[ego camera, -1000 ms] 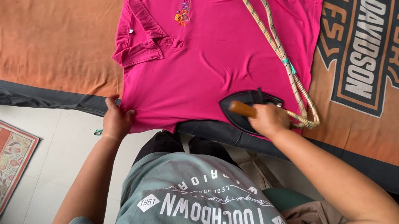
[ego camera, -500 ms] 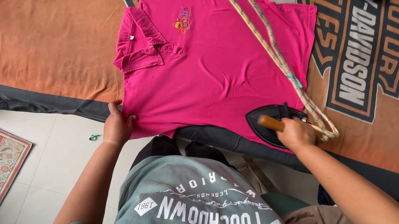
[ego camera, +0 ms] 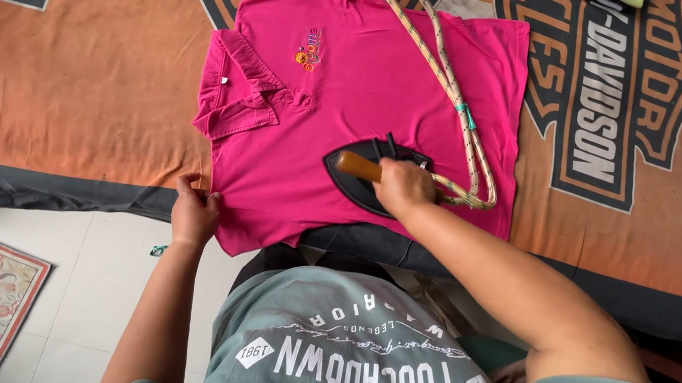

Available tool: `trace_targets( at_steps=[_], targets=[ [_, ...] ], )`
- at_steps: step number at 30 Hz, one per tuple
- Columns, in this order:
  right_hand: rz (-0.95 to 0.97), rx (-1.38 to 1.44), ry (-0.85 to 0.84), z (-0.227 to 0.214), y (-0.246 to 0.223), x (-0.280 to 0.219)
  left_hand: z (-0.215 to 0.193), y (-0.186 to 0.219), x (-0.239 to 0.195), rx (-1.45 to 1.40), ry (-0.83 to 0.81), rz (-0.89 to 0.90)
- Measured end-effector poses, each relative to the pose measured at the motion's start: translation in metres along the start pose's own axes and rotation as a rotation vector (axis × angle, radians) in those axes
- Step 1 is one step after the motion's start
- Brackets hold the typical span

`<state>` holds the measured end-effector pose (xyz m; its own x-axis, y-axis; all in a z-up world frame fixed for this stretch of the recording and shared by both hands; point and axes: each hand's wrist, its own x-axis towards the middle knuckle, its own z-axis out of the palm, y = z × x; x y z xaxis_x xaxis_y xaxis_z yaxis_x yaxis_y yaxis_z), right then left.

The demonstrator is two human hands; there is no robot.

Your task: Ironing and folding a pink polo shirt on an ironing table.

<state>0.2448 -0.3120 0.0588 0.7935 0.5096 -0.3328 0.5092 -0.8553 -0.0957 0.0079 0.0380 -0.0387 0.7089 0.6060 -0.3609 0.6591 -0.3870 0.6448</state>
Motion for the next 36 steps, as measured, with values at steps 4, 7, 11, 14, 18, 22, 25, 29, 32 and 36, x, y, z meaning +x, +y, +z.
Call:
trace_targets(
  at_steps=[4,7,11,14,18,22,25,29,32,36],
  targets=[
    [0.268,-0.002,-0.069,-0.030,0.036,0.017,0.002,-0.003,0.001,-0.073,0.038,-0.037],
    [0.522,0.012,-0.054,-0.028,0.112,0.035,0.002,-0.002,-0.001,-0.068,0.029,-0.039],
    [0.744,0.155,0.062,-0.039,0.194,0.039,0.001,0.002,0.000,0.005,0.004,-0.023],
    [0.586,0.062,-0.044,-0.101,0.144,0.005,0.000,0.003,0.000,0.028,-0.004,-0.019],
    [0.449,-0.022,-0.093,-0.097,0.116,0.020,0.001,-0.001,0.006,0.050,-0.017,-0.016],
    [0.573,0.054,-0.084,-0.090,0.138,0.075,-0.004,0.009,0.002,0.067,-0.036,-0.050],
    [0.654,0.101,-0.034,-0.106,0.165,0.118,-0.008,0.023,-0.004,0.070,-0.035,-0.082],
    [0.686,0.119,0.007,-0.138,0.199,0.167,-0.011,0.033,-0.006,0.083,-0.032,-0.143],
    [0.667,-0.001,0.069,-0.154,0.235,0.209,-0.018,0.058,-0.002,0.010,-0.055,-0.307],
    [0.704,0.040,0.085,-0.169,0.280,0.252,-0.020,0.067,0.005,0.080,-0.068,-0.369]
  ],
)
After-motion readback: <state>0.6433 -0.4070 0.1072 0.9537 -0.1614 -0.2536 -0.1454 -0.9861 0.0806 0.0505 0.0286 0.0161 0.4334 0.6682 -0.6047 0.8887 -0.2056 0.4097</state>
